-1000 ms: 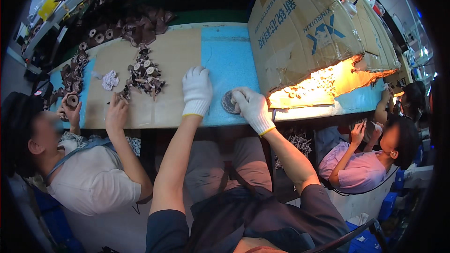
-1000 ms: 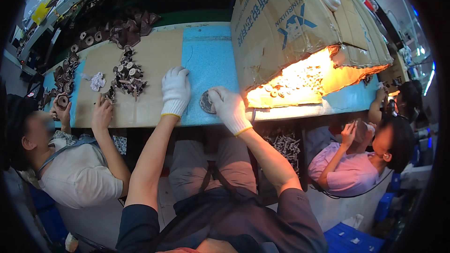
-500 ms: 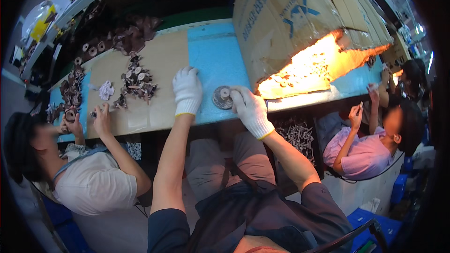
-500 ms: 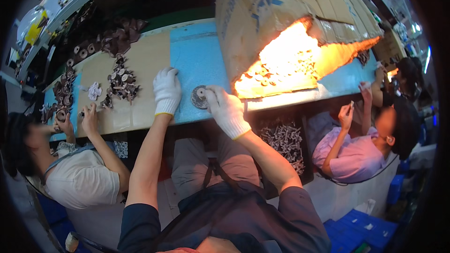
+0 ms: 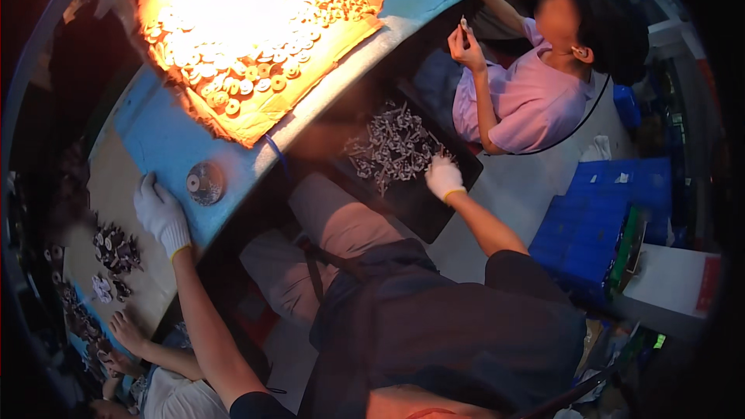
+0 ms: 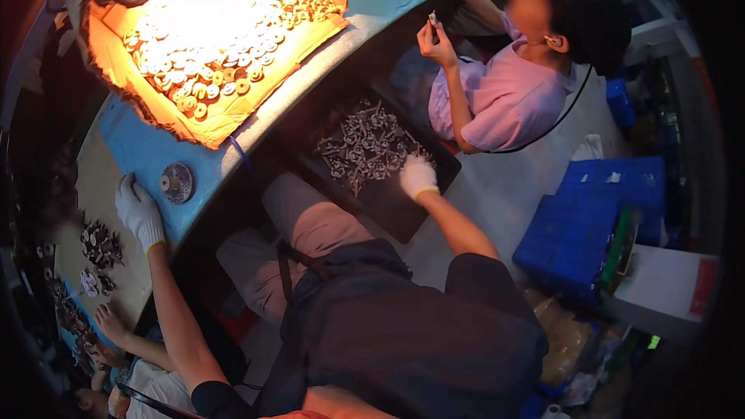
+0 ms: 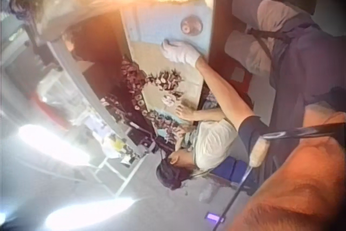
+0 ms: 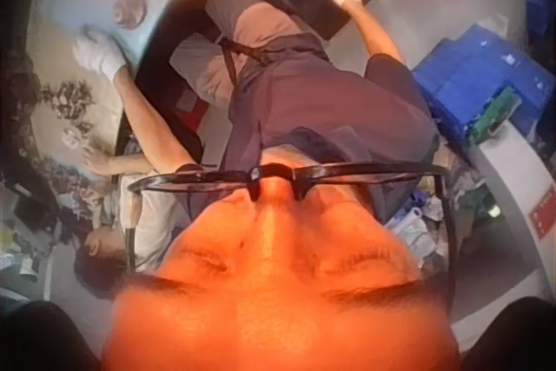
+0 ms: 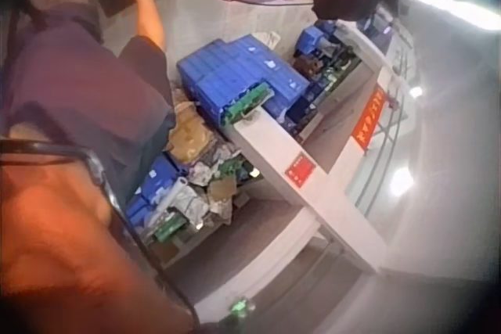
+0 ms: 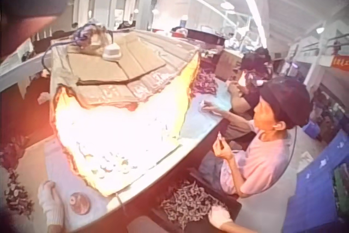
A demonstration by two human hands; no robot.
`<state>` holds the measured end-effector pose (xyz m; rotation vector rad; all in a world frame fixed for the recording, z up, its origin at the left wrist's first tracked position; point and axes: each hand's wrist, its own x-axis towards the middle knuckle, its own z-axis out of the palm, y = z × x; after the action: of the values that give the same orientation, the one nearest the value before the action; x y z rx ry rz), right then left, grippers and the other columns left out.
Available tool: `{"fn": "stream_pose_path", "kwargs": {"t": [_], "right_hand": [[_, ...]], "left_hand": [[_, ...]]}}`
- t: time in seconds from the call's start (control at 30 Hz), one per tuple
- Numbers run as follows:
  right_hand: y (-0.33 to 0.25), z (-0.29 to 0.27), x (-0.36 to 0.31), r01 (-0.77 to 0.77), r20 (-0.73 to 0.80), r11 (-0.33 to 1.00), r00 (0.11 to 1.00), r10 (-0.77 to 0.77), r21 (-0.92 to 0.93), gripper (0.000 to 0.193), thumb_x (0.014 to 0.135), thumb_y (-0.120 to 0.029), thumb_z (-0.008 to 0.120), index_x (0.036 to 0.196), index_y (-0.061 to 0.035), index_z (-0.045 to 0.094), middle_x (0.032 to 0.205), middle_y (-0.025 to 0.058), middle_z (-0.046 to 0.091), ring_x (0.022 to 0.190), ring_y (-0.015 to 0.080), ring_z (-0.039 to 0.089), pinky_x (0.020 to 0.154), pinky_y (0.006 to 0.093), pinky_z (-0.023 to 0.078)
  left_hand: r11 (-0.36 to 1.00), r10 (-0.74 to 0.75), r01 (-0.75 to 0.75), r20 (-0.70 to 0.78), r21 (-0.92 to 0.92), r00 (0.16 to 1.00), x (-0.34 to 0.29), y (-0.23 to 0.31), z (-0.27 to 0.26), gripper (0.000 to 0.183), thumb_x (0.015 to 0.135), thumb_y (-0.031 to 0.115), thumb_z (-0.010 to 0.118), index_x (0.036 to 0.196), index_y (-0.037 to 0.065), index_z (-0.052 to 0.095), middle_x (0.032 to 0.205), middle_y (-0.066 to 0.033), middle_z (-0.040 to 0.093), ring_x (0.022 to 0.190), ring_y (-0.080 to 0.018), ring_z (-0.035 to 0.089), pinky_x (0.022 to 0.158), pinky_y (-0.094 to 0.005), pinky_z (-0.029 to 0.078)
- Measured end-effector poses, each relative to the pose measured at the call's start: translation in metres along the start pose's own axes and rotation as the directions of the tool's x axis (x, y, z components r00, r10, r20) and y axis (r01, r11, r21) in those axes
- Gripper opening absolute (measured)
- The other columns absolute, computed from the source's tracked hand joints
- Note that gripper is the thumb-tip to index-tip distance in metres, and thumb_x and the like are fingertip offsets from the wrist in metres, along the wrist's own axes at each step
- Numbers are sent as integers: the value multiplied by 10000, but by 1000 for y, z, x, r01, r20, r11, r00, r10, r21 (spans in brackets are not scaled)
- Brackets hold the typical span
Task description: The worker is assembling or inspecting small circular components at a factory workbench, interacting with items from bins and a light box.
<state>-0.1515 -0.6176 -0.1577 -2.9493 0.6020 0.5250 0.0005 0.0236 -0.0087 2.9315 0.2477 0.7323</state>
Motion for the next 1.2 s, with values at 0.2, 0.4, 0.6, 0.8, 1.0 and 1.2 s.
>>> {"fn": "stream_pose_path", "kwargs": {"t": [0.2, 0.4, 0.6, 0.8, 1.0, 1.2], "right_hand": [[29, 22, 23, -99, -45, 994, 994, 97, -42, 495, 915, -347, 771, 1264, -37, 604, 1257, 272, 654, 1153, 451, 676, 977, 537, 577], [1, 21, 2, -117, -13, 991, 993, 118, 65, 414, 918, -340, 778, 1191, -53, 657, 1216, 231, 670, 1152, 403, 692, 956, 504, 588], [-2, 27, -18, 187, 41, 927, 977, -211, 325, 314, 915, -283, 770, 1129, -54, 741, 1176, 179, 752, 1076, 345, 748, 963, 446, 570], [-16, 28, -33, -58, 177, 931, 984, -7, 359, 558, 871, -443, 831, 1243, -45, 712, 1275, 243, 723, 1192, 393, 700, 1038, 463, 537], [-31, 39, -53, -37, 106, 972, 994, 12, 231, 639, 810, -533, 872, 1173, -35, 701, 1199, 246, 738, 1151, 394, 713, 1023, 482, 541], [-34, 41, -59, -179, 216, 931, 970, 112, 319, 499, 868, -483, 826, 1064, -33, 742, 1156, 243, 759, 1095, 401, 736, 951, 505, 570]], "left_hand": [[1000, -7, 7, 16, 17, 1000, 5, 4, 0, 271, 1029, 157, 598, 1247, 66, 731, 1328, -172, 711, 1221, -379, 664, 1065, -473, 519], [999, -28, 27, 37, 38, 999, 3, 4, -6, 275, 1030, 154, 593, 1248, 65, 733, 1323, -171, 715, 1214, -380, 669, 1063, -474, 521], [1000, -19, 18, 33, 23, 999, 5, 8, -4, 281, 1033, 159, 587, 1249, 63, 738, 1313, -171, 720, 1206, -377, 673, 1061, -474, 522], [999, -4, 3, 19, 36, 1000, 4, 1, -2, 282, 1032, 164, 589, 1252, 70, 739, 1314, -169, 720, 1206, -374, 673, 1057, -470, 523], [999, -28, 27, 24, 42, 999, 3, -2, -1, 290, 1030, 181, 590, 1258, 84, 741, 1328, -169, 716, 1224, -366, 668, 1072, -469, 511], [999, -23, 22, 15, 25, 1000, 4, 2, 1, 298, 1033, 198, 586, 1257, 81, 744, 1324, -170, 720, 1245, -364, 658, 1084, -477, 501]]}}
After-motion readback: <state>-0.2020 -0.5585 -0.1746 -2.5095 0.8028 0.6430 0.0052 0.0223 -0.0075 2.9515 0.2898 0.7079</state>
